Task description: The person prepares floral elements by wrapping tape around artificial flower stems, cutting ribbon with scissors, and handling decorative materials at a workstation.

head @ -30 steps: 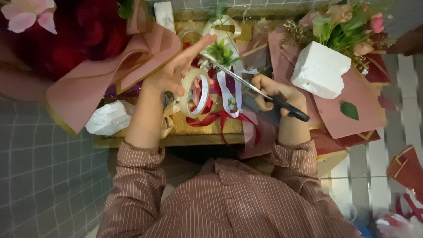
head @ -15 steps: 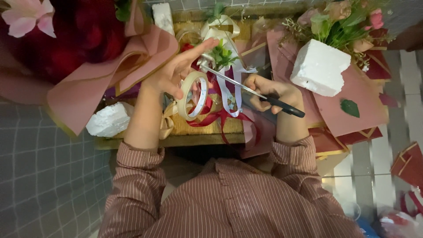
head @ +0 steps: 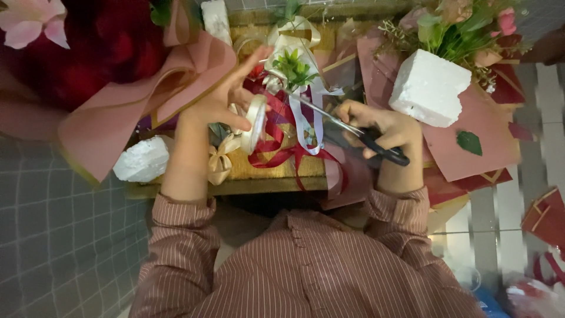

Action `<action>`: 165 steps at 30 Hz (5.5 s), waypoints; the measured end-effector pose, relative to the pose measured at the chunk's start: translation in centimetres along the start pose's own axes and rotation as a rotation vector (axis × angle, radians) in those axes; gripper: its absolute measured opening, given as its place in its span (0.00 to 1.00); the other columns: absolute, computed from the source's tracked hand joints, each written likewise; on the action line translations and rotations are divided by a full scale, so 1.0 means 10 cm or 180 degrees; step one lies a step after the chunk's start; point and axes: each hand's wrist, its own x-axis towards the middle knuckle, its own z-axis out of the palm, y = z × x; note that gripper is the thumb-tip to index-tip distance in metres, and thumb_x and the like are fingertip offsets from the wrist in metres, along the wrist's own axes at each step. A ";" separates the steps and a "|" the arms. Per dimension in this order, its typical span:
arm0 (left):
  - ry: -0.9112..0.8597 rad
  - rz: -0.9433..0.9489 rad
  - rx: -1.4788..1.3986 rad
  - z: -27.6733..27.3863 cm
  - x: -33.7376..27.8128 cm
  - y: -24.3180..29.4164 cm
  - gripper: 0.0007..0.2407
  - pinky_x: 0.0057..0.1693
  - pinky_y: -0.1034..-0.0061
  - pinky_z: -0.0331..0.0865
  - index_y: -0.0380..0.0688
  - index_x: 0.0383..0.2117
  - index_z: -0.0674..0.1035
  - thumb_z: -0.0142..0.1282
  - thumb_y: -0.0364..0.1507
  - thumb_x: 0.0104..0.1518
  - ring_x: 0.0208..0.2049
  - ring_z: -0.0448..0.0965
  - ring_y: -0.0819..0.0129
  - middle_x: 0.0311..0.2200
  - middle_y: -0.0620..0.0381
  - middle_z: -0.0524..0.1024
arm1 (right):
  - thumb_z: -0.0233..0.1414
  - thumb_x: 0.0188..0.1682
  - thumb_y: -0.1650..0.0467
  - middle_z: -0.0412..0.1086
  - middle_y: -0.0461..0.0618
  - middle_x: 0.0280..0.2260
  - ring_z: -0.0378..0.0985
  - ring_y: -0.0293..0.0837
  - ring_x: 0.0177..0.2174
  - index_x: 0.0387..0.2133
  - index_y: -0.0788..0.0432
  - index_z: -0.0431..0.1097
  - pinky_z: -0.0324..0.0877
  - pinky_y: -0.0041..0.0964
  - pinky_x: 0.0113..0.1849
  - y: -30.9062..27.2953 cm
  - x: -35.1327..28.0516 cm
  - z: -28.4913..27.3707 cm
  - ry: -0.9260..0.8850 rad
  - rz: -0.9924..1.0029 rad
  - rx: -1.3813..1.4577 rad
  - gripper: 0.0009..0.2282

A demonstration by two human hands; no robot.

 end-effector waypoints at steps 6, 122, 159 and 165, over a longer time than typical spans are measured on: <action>0.0833 -0.1962 0.2406 0.21 -0.13 0.03 0.60 0.72 0.49 0.49 0.36 0.72 0.44 0.78 0.47 0.35 0.72 0.46 0.39 0.73 0.38 0.39 | 0.58 0.37 0.75 0.68 0.59 0.38 0.72 0.59 0.40 0.52 0.54 0.63 0.64 0.51 0.45 -0.15 0.01 0.28 0.3170 0.1873 -0.1708 0.25; 0.3200 0.2046 0.0582 0.74 1.16 0.02 0.02 0.30 0.85 0.74 0.36 0.30 0.83 0.65 0.21 0.56 0.27 0.78 0.77 0.25 0.51 0.81 | 0.63 0.43 0.85 0.75 0.62 0.35 0.84 0.46 0.30 0.42 0.56 0.54 0.77 0.30 0.24 -0.53 1.15 0.10 0.3617 -0.2628 -0.0924 0.24; 0.3168 0.1890 0.0982 0.78 1.22 0.04 0.09 0.38 0.84 0.81 0.39 0.37 0.83 0.70 0.20 0.51 0.34 0.84 0.73 0.31 0.52 0.84 | 0.63 0.46 0.85 0.73 0.58 0.36 0.83 0.42 0.33 0.45 0.53 0.53 0.81 0.28 0.34 -0.51 1.31 0.02 0.4152 -0.2570 -0.1130 0.26; 0.3421 0.2020 0.0633 0.73 1.24 -0.01 0.03 0.37 0.80 0.81 0.34 0.36 0.82 0.63 0.19 0.58 0.32 0.81 0.73 0.28 0.48 0.83 | 0.64 0.45 0.85 0.75 0.56 0.35 0.82 0.41 0.32 0.47 0.53 0.53 0.79 0.28 0.34 -0.46 1.34 -0.04 0.4096 -0.2506 -0.1013 0.27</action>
